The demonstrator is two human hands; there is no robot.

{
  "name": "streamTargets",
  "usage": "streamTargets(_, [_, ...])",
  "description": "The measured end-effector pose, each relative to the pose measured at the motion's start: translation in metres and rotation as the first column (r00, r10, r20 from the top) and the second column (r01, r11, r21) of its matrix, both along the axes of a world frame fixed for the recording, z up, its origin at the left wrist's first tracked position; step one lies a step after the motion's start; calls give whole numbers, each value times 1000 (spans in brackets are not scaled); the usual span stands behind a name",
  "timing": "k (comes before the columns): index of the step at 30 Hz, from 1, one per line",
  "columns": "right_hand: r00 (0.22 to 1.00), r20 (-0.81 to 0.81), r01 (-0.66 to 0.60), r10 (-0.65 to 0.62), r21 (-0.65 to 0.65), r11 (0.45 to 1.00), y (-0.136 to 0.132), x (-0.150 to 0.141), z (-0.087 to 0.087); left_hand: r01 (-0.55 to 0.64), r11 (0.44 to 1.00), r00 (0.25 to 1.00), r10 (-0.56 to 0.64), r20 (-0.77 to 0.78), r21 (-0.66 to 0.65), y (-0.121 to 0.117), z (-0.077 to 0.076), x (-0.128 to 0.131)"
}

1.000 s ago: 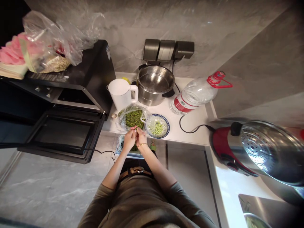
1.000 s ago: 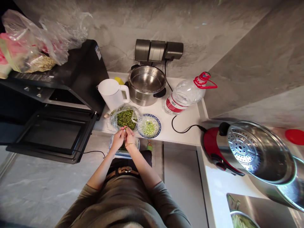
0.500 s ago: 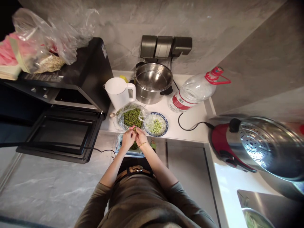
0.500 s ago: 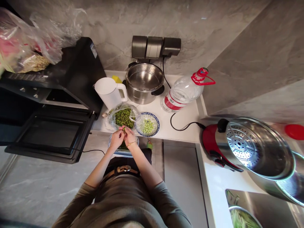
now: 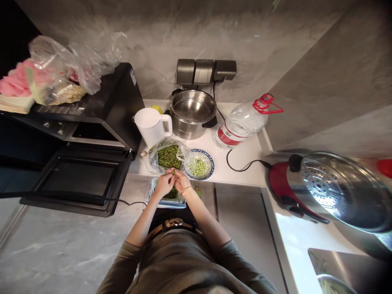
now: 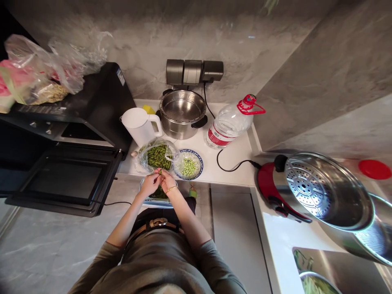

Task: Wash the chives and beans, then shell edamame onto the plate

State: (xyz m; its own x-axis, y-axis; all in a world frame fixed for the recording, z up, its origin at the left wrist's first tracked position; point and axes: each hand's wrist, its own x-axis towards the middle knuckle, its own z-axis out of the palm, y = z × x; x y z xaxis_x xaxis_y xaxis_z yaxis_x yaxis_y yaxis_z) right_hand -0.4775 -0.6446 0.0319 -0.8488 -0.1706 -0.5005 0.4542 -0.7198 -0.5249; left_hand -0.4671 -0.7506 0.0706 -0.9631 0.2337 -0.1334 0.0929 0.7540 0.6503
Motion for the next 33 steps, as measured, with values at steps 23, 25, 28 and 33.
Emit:
streamTargets(23, [968,14,-239,252,369,898,14,12,-13,168,923,975,-207,-78,-346,-15,-1,15])
streamTargets(25, [962,9,-256,272,365,895,16,12,-11,145,951,984,-166,-57,-274,-15,-6,15])
streamTargets(28, [939,-18,-310,343,386,869,21,13,-6,115,993,993,-114,11,-38,-18,-10,13])
streamTargets(33, [884,-54,-385,465,480,788,33,14,4,69,959,984,-111,139,276,-25,-12,10])
